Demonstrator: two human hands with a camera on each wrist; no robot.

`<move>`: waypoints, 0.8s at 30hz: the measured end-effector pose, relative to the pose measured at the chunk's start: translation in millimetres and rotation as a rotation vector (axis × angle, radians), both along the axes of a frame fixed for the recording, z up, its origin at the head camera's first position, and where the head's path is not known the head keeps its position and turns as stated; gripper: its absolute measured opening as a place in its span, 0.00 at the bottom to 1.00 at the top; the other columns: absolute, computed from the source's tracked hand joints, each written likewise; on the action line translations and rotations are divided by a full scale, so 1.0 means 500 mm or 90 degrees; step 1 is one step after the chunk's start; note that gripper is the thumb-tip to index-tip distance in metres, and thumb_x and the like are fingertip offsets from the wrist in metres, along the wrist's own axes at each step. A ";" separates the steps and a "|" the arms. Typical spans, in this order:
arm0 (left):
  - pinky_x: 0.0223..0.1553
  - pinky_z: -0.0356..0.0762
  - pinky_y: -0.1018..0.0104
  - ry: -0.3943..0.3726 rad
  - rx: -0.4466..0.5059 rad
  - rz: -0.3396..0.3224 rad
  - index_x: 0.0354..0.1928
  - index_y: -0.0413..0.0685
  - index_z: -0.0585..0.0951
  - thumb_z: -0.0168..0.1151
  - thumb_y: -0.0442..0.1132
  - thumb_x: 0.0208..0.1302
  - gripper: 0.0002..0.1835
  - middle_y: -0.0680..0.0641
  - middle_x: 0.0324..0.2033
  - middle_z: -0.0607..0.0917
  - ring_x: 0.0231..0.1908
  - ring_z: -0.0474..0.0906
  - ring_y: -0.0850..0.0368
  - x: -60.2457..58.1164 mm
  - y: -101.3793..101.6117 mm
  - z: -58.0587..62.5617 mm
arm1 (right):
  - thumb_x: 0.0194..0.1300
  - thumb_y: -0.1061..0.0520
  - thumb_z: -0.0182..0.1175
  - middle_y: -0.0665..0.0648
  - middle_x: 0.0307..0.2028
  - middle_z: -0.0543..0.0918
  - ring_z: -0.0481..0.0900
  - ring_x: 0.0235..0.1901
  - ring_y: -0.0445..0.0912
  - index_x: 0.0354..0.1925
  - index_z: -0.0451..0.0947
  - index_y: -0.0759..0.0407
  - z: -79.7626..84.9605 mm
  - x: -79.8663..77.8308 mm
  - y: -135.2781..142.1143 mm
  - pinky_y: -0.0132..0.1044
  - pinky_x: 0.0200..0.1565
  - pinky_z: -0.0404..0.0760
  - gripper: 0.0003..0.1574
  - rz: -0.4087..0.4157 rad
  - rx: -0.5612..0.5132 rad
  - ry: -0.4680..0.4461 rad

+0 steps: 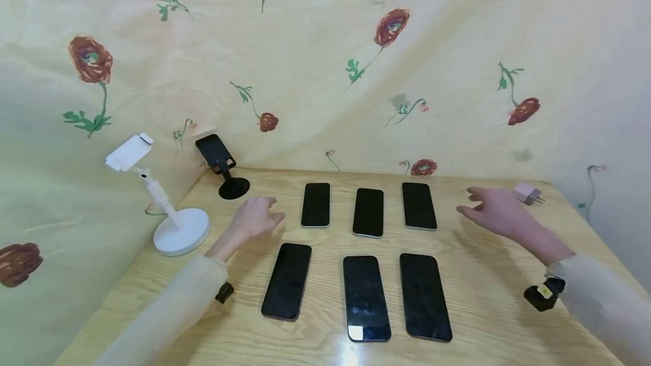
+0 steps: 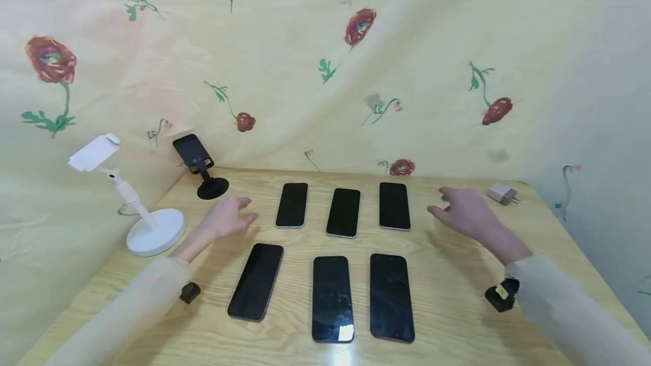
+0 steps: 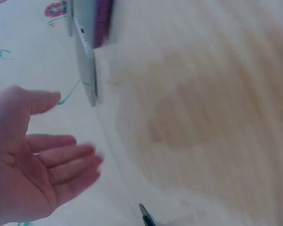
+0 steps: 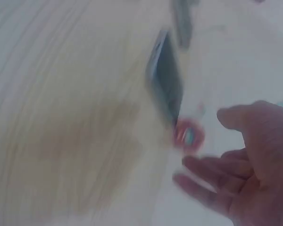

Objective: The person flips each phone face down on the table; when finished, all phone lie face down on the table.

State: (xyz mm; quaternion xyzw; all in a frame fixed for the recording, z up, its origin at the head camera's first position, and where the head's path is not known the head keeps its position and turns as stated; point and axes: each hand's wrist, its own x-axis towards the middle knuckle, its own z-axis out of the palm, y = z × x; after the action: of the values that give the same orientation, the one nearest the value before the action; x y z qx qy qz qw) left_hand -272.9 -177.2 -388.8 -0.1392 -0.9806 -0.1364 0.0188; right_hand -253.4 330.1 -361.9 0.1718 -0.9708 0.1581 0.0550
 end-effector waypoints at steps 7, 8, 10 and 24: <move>0.51 0.77 0.51 -0.085 0.057 -0.042 0.70 0.34 0.69 0.70 0.50 0.63 0.40 0.36 0.52 0.83 0.52 0.80 0.43 -0.042 0.027 -0.001 | 0.70 0.64 0.61 0.72 0.42 0.84 0.86 0.29 0.56 0.60 0.69 0.81 0.016 -0.050 -0.193 0.43 0.25 0.83 0.27 0.115 -0.228 -0.115; 0.55 0.74 0.50 -0.093 0.061 -0.053 0.72 0.34 0.65 0.71 0.50 0.62 0.43 0.34 0.57 0.80 0.57 0.76 0.41 -0.048 0.030 -0.004 | 0.70 0.65 0.60 0.72 0.44 0.83 0.86 0.31 0.57 0.61 0.69 0.81 0.014 -0.061 -0.221 0.44 0.26 0.84 0.27 0.132 -0.244 -0.134; 0.61 0.68 0.48 -0.104 0.063 -0.080 0.74 0.34 0.61 0.73 0.51 0.60 0.48 0.31 0.64 0.73 0.64 0.68 0.37 -0.058 0.036 -0.012 | 0.70 0.66 0.59 0.75 0.49 0.80 0.85 0.36 0.61 0.63 0.66 0.81 0.009 -0.084 -0.275 0.45 0.30 0.85 0.28 0.158 -0.274 -0.184; 0.65 0.63 0.44 -0.107 0.011 -0.151 0.76 0.40 0.60 0.76 0.53 0.56 0.52 0.30 0.70 0.63 0.67 0.58 0.28 -0.082 0.094 -0.033 | 0.72 0.69 0.51 0.79 0.64 0.64 0.77 0.55 0.65 0.70 0.52 0.81 -0.030 -0.222 -0.486 0.47 0.50 0.81 0.35 0.077 -0.376 -0.440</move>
State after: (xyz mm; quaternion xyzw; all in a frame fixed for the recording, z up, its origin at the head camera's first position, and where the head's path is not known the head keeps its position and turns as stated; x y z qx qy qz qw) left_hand -313.7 -130.3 -405.3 -0.2422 -0.9542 -0.1573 -0.0782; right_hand -364.5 87.2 -376.9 0.1425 -0.8338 0.4789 -0.2347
